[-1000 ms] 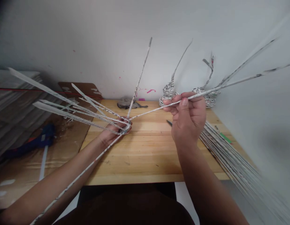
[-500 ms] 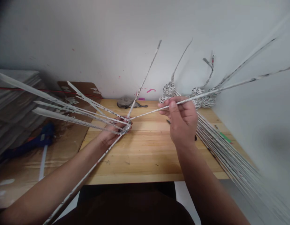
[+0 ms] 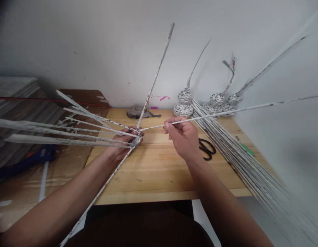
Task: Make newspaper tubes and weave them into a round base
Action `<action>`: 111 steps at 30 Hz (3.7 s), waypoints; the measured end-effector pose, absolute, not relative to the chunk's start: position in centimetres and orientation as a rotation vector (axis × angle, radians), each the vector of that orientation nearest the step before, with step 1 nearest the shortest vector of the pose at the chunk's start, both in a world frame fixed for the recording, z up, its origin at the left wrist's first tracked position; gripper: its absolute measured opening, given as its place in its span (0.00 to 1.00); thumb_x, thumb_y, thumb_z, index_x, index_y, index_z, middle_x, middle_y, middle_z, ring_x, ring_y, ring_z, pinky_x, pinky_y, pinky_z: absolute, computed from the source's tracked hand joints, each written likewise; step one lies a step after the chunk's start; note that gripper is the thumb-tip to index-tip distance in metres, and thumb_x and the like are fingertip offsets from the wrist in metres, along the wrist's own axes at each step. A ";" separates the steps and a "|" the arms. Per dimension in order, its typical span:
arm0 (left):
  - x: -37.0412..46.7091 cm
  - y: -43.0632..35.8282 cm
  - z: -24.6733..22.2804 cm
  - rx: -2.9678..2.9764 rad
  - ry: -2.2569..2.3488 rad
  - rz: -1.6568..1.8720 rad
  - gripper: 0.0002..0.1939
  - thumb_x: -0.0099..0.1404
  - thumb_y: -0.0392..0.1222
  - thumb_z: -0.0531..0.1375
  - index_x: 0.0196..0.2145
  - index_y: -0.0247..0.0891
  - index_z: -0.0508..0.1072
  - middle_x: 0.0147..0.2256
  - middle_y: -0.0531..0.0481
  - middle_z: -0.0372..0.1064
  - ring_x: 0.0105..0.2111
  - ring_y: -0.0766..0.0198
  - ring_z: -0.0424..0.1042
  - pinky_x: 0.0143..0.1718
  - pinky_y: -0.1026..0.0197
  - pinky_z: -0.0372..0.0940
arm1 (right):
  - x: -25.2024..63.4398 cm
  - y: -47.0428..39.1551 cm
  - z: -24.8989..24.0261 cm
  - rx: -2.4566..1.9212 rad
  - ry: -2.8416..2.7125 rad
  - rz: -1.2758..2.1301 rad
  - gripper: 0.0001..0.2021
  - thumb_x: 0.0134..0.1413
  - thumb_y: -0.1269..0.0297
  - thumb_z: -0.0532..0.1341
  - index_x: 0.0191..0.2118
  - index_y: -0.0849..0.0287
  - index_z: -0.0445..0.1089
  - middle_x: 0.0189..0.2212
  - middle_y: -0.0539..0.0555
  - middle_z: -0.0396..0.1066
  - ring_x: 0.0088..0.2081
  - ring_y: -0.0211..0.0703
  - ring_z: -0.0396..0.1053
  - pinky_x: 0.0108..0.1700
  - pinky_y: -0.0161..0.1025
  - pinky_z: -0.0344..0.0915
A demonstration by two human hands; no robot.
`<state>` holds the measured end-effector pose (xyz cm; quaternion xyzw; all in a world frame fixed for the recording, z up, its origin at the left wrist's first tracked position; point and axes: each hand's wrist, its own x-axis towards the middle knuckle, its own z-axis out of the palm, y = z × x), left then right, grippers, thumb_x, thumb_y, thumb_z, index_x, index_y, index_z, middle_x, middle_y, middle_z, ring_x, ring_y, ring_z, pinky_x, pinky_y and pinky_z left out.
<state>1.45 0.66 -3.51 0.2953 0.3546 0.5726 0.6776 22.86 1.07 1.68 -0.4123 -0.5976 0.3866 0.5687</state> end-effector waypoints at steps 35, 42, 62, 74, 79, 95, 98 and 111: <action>3.1 -1.0 -1.9 1.112 1.215 1.481 0.14 0.52 0.45 0.70 0.34 0.36 0.76 0.32 0.49 0.77 0.31 0.61 0.74 0.35 0.60 0.67 | 16.8 -0.2 -1.1 -0.970 -1.230 1.268 0.09 0.50 0.60 0.69 0.33 0.61 0.75 0.30 0.54 0.78 0.31 0.40 0.73 0.35 0.35 0.69; 2.4 -0.3 -2.8 0.863 1.055 1.408 0.13 0.50 0.41 0.71 0.34 0.37 0.77 0.30 0.51 0.77 0.29 0.63 0.73 0.33 0.63 0.66 | 17.3 0.2 -1.2 -1.019 -1.221 1.297 0.11 0.50 0.58 0.69 0.35 0.60 0.74 0.32 0.53 0.78 0.30 0.37 0.73 0.30 0.33 0.67; 1.0 0.6 -2.8 0.582 0.829 1.218 0.20 0.42 0.34 0.74 0.34 0.33 0.74 0.28 0.49 0.76 0.24 0.67 0.73 0.24 0.68 0.67 | 22.2 0.3 0.6 -0.785 -1.380 0.878 0.14 0.63 0.54 0.59 0.36 0.56 0.78 0.26 0.53 0.73 0.27 0.39 0.69 0.27 0.38 0.64; 1.1 0.6 -2.8 0.577 0.835 1.226 0.18 0.43 0.33 0.73 0.32 0.33 0.74 0.27 0.49 0.75 0.24 0.66 0.74 0.24 0.68 0.68 | 22.2 0.3 0.4 -0.830 -1.456 0.858 0.15 0.64 0.53 0.59 0.35 0.56 0.78 0.27 0.53 0.74 0.28 0.40 0.70 0.27 0.38 0.65; 1.0 0.7 -2.8 0.570 0.838 1.221 0.19 0.41 0.33 0.74 0.31 0.33 0.73 0.27 0.49 0.76 0.23 0.67 0.74 0.23 0.69 0.68 | 22.3 0.4 0.3 -0.807 -1.472 0.853 0.14 0.64 0.56 0.59 0.36 0.56 0.78 0.27 0.53 0.74 0.28 0.39 0.70 0.27 0.37 0.64; 0.9 0.7 -3.0 0.593 0.843 1.213 0.17 0.41 0.33 0.74 0.30 0.33 0.75 0.26 0.47 0.76 0.23 0.66 0.73 0.24 0.67 0.67 | 23.3 0.2 0.9 -0.769 -1.622 0.766 0.13 0.66 0.58 0.57 0.37 0.55 0.78 0.29 0.54 0.75 0.31 0.42 0.71 0.33 0.40 0.69; 0.9 0.7 -3.0 0.635 0.836 1.211 0.16 0.42 0.34 0.74 0.30 0.33 0.75 0.26 0.47 0.76 0.22 0.67 0.72 0.23 0.68 0.65 | 23.3 0.2 0.9 -0.750 -1.630 0.765 0.13 0.66 0.59 0.56 0.37 0.55 0.78 0.29 0.54 0.74 0.31 0.41 0.71 0.33 0.40 0.68; 1.1 0.5 -3.0 0.690 0.862 1.239 0.14 0.45 0.36 0.73 0.30 0.34 0.75 0.27 0.47 0.77 0.23 0.68 0.71 0.25 0.67 0.63 | 23.2 0.0 0.6 -0.761 -1.707 0.766 0.12 0.66 0.62 0.56 0.39 0.57 0.77 0.32 0.54 0.75 0.33 0.41 0.72 0.35 0.39 0.69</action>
